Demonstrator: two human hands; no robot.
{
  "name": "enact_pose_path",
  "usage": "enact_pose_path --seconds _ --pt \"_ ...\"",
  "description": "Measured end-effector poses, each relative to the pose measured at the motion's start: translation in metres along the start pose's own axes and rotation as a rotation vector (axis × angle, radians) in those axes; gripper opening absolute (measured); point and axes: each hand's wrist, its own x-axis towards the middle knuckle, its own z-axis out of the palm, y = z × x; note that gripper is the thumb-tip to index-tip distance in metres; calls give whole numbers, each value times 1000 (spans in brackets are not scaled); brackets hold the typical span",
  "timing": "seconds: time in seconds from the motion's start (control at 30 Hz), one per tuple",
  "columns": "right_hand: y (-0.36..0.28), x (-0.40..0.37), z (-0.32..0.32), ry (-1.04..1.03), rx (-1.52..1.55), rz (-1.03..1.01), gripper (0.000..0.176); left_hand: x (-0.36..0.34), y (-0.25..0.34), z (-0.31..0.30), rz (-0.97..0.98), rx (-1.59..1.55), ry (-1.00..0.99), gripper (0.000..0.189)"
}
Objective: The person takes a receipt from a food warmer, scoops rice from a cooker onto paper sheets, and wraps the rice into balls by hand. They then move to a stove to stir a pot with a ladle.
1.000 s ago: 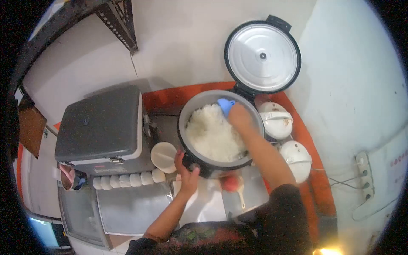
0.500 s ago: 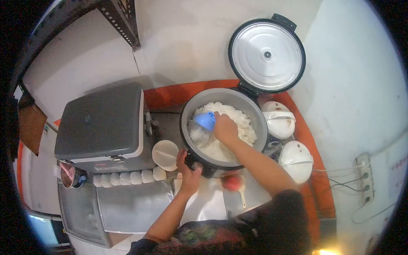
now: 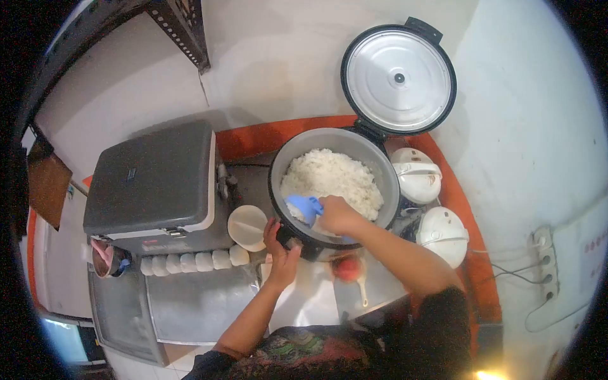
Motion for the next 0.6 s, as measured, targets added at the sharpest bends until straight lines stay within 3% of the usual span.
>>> enact_pose_path --seconds 0.1,0.23,0.4,0.5,0.6 --pt "-19 -5 -16 -121 463 215 13 0 -2 -2 -9 11 -40 80" --pt "13 38 -6 -270 1007 408 9 1 4 -10 -75 -2 -95 85" --pt "26 18 -27 -144 1165 304 4 -35 0 -26 -23 -47 4 90" --pt "13 -37 -33 -225 1192 249 9 -70 -28 -53 -72 413 -195 84" --pt "9 -92 -9 -387 1231 271 16 -102 -66 -71 -198 345 -444 77"
